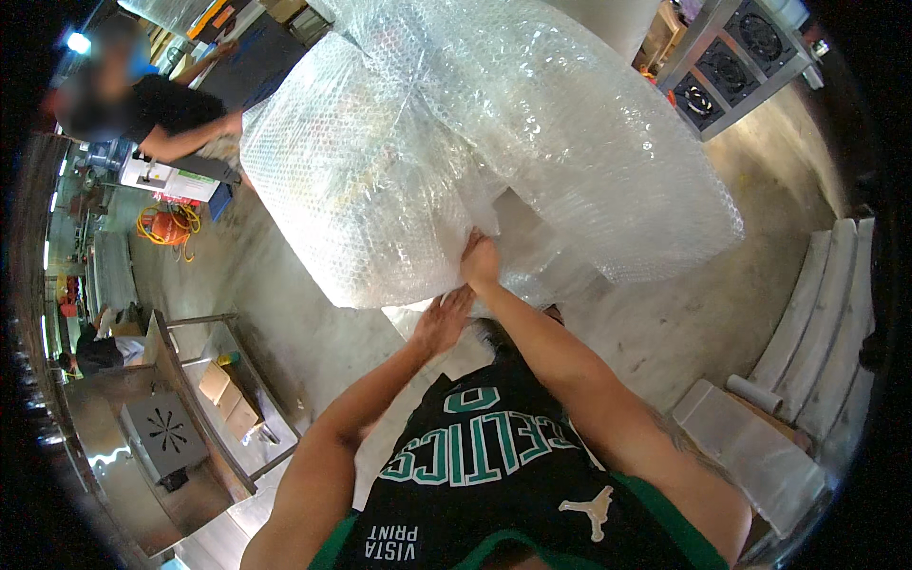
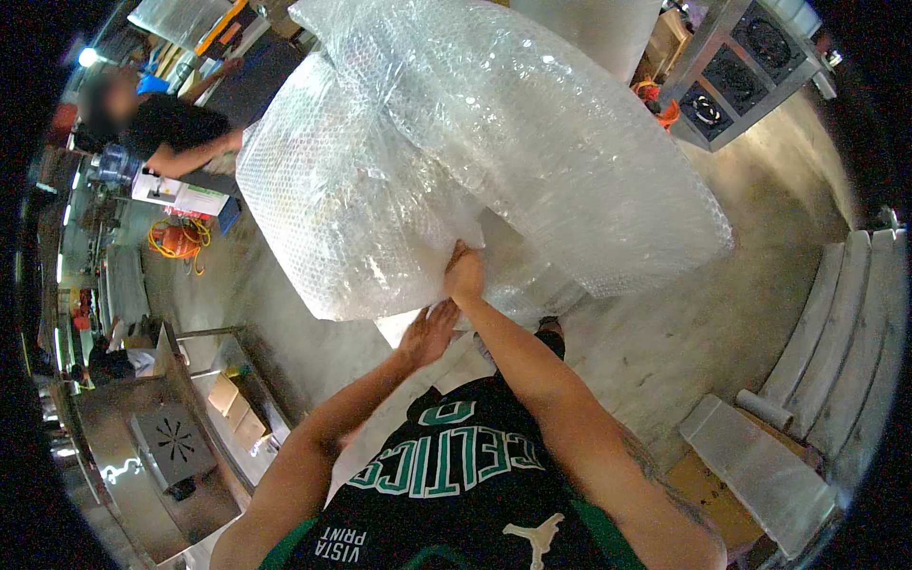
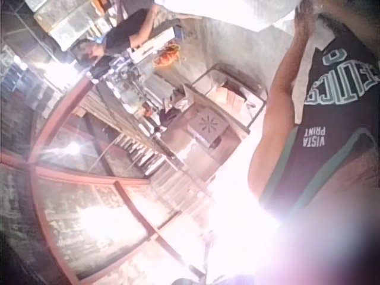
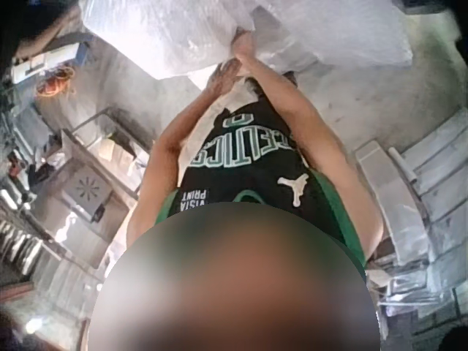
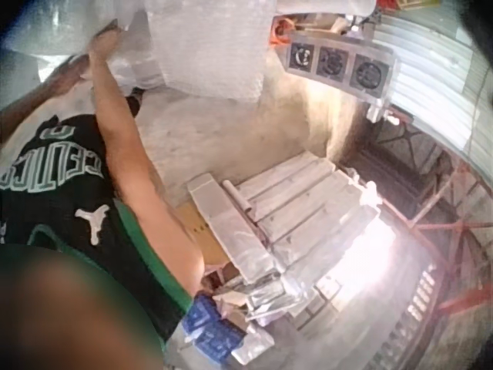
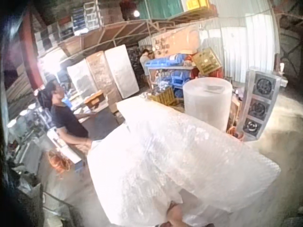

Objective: The person wraps a blue box with bubble wrap and secures it using a red tape dispenser. They fold the bubble wrap around the box, smooth the layers, and apply multiple strips of clear tape to seal the package.

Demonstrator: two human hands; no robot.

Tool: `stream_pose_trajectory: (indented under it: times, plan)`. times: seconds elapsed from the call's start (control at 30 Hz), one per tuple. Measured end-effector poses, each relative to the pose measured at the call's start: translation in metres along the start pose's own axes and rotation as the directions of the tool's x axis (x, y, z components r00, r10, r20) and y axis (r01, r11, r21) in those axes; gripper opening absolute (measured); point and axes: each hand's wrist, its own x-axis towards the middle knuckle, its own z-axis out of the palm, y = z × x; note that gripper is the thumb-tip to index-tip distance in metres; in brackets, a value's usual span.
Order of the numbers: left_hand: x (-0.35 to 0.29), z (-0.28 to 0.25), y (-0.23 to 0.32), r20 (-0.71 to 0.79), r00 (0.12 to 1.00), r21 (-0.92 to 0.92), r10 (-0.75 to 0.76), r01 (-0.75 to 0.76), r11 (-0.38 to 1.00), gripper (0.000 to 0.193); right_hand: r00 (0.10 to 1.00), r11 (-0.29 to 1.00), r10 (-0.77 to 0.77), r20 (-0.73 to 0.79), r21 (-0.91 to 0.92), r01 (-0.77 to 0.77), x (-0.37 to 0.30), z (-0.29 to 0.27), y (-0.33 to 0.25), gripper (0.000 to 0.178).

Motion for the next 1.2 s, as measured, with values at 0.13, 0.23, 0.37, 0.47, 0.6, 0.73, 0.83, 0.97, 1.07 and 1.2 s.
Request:
stream_pose_trajectory:
  times: [0.13,0.23,0.37,0.47,0.6,0.73,0.83,0.97,1.07,1.2]
  plan:
    - [-0.052,-0.059,0.043,0.014,1.0,-0.537,-0.021,0.025,0.843,0.05,0.983,0.982,0.164,-0.082,-0.078,-0.17,0.007,0.026,0.006,0.053]
    - [-0.032,-0.104,0.033,0.132,0.944,-0.841,-0.303,0.268,0.469,0.049,0.99,0.991,0.126,-0.065,-0.047,-0.129,0.016,0.038,0.015,0.052]
    - [0.004,-0.127,-0.013,-0.068,0.88,-0.956,-0.47,0.078,0.283,0.053,0.982,0.98,-0.186,-0.036,0.065,0.188,0.003,-0.009,0.038,0.037]
    - [0.008,-0.127,-0.027,0.014,0.898,-0.952,-0.44,0.147,0.269,0.054,0.982,0.973,-0.178,-0.062,0.139,0.186,-0.052,-0.075,0.062,0.037]
    - [0.002,-0.123,-0.013,-0.032,0.889,-0.943,-0.457,0.125,0.308,0.054,0.924,0.843,-0.368,0.108,-0.381,0.38,-0.111,-0.12,0.085,0.046]
    - [0.008,-0.108,-0.001,-0.219,0.895,-0.338,-0.388,0.304,0.891,0.062,0.913,0.811,-0.181,0.366,-0.469,0.349,-0.081,-0.117,0.089,0.041]
    - [0.01,-0.086,-0.007,-0.266,0.942,0.235,-0.206,0.27,0.934,0.069,0.943,0.819,-0.212,0.256,-0.48,0.315,-0.034,-0.124,0.086,0.032]
    - [0.017,-0.058,-0.025,-0.422,0.901,0.264,-0.103,0.231,0.936,0.05,0.94,0.707,-0.308,0.149,-0.625,0.331,0.007,-0.122,0.079,0.026]
    - [0.019,-0.048,-0.031,-0.292,0.943,0.197,-0.159,0.222,0.955,0.036,0.979,0.685,-0.202,0.038,-0.709,0.169,0.023,-0.127,0.079,0.022]
    - [0.021,-0.045,-0.025,-0.325,0.918,0.112,-0.228,0.277,0.954,0.03,0.974,0.852,-0.22,-0.06,-0.497,0.161,0.024,-0.159,0.089,0.019]
